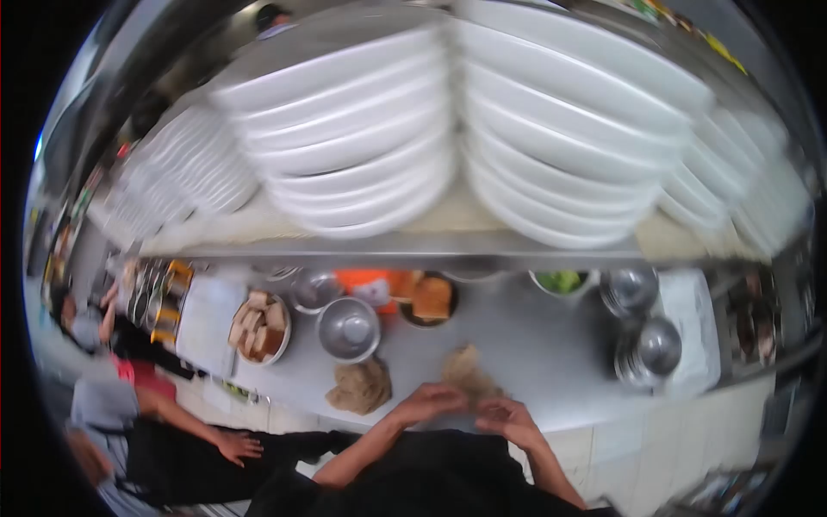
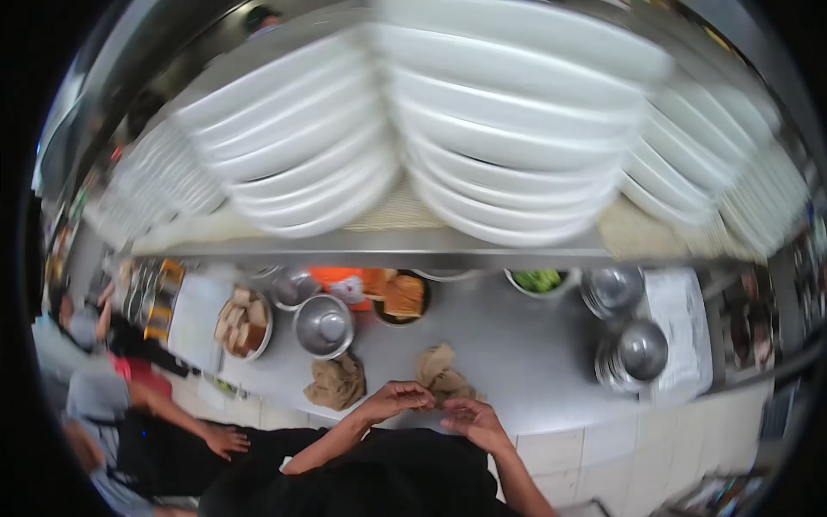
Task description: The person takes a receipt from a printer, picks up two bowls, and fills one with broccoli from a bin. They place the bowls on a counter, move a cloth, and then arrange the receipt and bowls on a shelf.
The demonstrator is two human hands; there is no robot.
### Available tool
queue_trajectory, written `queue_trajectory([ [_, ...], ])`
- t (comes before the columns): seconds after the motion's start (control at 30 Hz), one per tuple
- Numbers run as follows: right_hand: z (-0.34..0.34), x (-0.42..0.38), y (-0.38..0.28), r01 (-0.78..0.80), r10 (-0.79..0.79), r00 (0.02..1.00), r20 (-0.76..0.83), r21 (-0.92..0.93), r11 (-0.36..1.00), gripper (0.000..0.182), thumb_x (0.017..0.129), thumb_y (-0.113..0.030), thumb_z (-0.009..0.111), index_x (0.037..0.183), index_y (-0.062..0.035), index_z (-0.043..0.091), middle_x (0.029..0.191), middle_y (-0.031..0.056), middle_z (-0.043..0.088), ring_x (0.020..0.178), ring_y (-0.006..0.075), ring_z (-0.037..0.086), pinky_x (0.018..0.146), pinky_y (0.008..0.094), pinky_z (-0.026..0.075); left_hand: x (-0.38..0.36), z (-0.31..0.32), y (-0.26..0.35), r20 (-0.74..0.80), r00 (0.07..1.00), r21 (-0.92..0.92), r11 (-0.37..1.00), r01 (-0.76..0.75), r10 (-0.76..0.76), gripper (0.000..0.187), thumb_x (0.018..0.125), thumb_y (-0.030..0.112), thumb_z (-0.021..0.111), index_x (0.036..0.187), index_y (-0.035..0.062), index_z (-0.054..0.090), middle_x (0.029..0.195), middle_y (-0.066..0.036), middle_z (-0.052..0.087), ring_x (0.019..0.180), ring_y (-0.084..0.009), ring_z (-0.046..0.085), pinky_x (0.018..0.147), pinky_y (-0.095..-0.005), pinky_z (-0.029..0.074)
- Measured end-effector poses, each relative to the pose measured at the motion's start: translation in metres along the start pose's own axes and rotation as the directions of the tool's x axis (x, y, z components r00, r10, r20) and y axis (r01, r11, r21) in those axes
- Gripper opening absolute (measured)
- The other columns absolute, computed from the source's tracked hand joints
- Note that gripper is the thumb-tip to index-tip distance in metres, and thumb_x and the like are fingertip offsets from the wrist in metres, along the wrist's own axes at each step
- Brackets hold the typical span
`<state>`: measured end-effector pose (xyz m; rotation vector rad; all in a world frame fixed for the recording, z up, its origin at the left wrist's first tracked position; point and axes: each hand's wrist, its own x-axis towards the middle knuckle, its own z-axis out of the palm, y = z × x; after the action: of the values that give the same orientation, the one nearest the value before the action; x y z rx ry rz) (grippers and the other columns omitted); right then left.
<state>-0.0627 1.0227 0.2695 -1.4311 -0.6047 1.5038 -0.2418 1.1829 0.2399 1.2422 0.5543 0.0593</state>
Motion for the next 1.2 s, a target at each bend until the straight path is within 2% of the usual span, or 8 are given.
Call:
queue_trajectory([
  [0.1, 0.009, 0.033, -0.022, 0.359, -0.369, 0.887, -0.278, -0.091, 0.929, 0.024, 0.078, -0.004, 0.072, 0.102, -0.0036, 0.065, 0.089, 0.0049, 0.065, 0.077, 0.0120, 0.060, 0.069, 0.0273, 0.051, -0.018, -0.030, 0.023, -0.355, 0.887, 0.167, 0.954, -0.249, 0.294, 0.013, 0.088, 0.010, 0.062, 0.098, 0.0028, 0.065, 0.090, -0.002, 0.066, 0.086, -0.0089, 0.060, 0.078, -0.0266, 0.049],
  [0.2, 0.020, 0.034, -0.088, 0.461, -0.786, 0.440, -0.434, -0.642, 0.613, 0.030, 0.077, -0.007, 0.072, 0.102, 0.0002, 0.058, 0.100, 0.0099, 0.061, 0.088, 0.0176, 0.057, 0.077, 0.0308, 0.045, -0.057, -0.055, 0.106, -0.664, 0.403, 0.486, 0.773, -0.407, 0.630, 0.012, 0.083, 0.009, 0.065, 0.093, 0.0034, 0.065, 0.085, -0.004, 0.066, 0.082, -0.0123, 0.061, 0.077, -0.0282, 0.048],
  [0.27, 0.039, 0.021, -0.152, 0.382, -0.946, 0.070, -0.316, -0.868, 0.318, 0.035, 0.077, -0.011, 0.071, 0.107, -0.0020, 0.057, 0.114, 0.0142, 0.055, 0.106, 0.0259, 0.051, 0.090, 0.0373, 0.040, -0.081, -0.078, 0.158, -0.529, -0.082, 0.834, 0.500, -0.236, 0.844, 0.015, 0.076, 0.008, 0.067, 0.090, 0.0024, 0.064, 0.089, -0.009, 0.065, 0.083, -0.0213, 0.061, 0.076, -0.0321, 0.048],
  [0.33, 0.039, 0.024, -0.181, 0.276, -0.990, -0.071, -0.124, -0.956, 0.100, 0.042, 0.076, -0.013, 0.071, 0.113, -0.0043, 0.054, 0.122, 0.0154, 0.051, 0.116, 0.0315, 0.045, 0.098, 0.0418, 0.035, -0.096, -0.110, 0.186, -0.303, -0.315, 0.951, 0.309, -0.033, 0.899, 0.028, 0.070, 0.006, 0.068, 0.098, 0.0022, 0.063, 0.101, -0.014, 0.062, 0.095, -0.0294, 0.058, 0.082, -0.0369, 0.046],
  [0.5, 0.047, 0.052, -0.213, 0.183, -0.971, -0.018, 0.238, -0.954, -0.237, 0.055, 0.073, -0.015, 0.072, 0.123, -0.0078, 0.050, 0.127, 0.0131, 0.051, 0.123, 0.0344, 0.041, 0.102, 0.0476, 0.030, -0.089, -0.155, 0.224, -0.116, -0.108, 0.942, 0.144, 0.302, 0.987, 0.049, 0.075, 0.036, 0.063, 0.113, 0.0059, 0.057, 0.117, -0.013, 0.054, 0.116, -0.0325, 0.045, 0.107, -0.0513, 0.017],
  [0.6, 0.052, 0.080, -0.210, 0.047, -0.968, -0.007, 0.253, -0.966, -0.253, 0.057, 0.071, -0.018, 0.072, 0.124, -0.0104, 0.051, 0.127, 0.0088, 0.052, 0.124, 0.0308, 0.041, 0.107, 0.0493, 0.020, -0.068, -0.177, 0.207, -0.063, -0.171, 0.944, 0.114, 0.309, 0.983, 0.053, 0.076, 0.048, 0.056, 0.111, 0.0077, 0.058, 0.115, -0.011, 0.053, 0.118, -0.0318, 0.043, 0.109, -0.0533, 0.006],
  [0.83, 0.069, 0.086, -0.214, 0.037, -0.997, -0.022, 0.071, -0.997, -0.072, 0.051, 0.065, -0.018, 0.072, 0.115, -0.0166, 0.061, 0.118, 0.0040, 0.056, 0.115, 0.0252, 0.046, 0.107, 0.0488, 0.018, -0.055, -0.180, 0.204, -0.068, -0.276, 0.952, 0.146, 0.271, 0.959, 0.052, 0.077, 0.048, 0.055, 0.110, 0.0076, 0.057, 0.111, -0.012, 0.051, 0.117, -0.0321, 0.043, 0.109, -0.0524, 0.007],
  [1.2, 0.057, 0.080, -0.212, 0.191, -1.000, -0.014, -0.009, -0.982, 0.007, 0.044, 0.068, -0.019, 0.068, 0.112, -0.0194, 0.065, 0.113, -0.0005, 0.057, 0.114, 0.0216, 0.045, 0.105, 0.0474, 0.021, -0.064, -0.158, 0.207, -0.138, -0.143, 0.936, 0.176, 0.305, 0.980, 0.054, 0.084, 0.049, 0.049, 0.117, 0.0064, 0.053, 0.120, -0.013, 0.051, 0.123, -0.0334, 0.039, 0.108, -0.0552, 0.009],
])
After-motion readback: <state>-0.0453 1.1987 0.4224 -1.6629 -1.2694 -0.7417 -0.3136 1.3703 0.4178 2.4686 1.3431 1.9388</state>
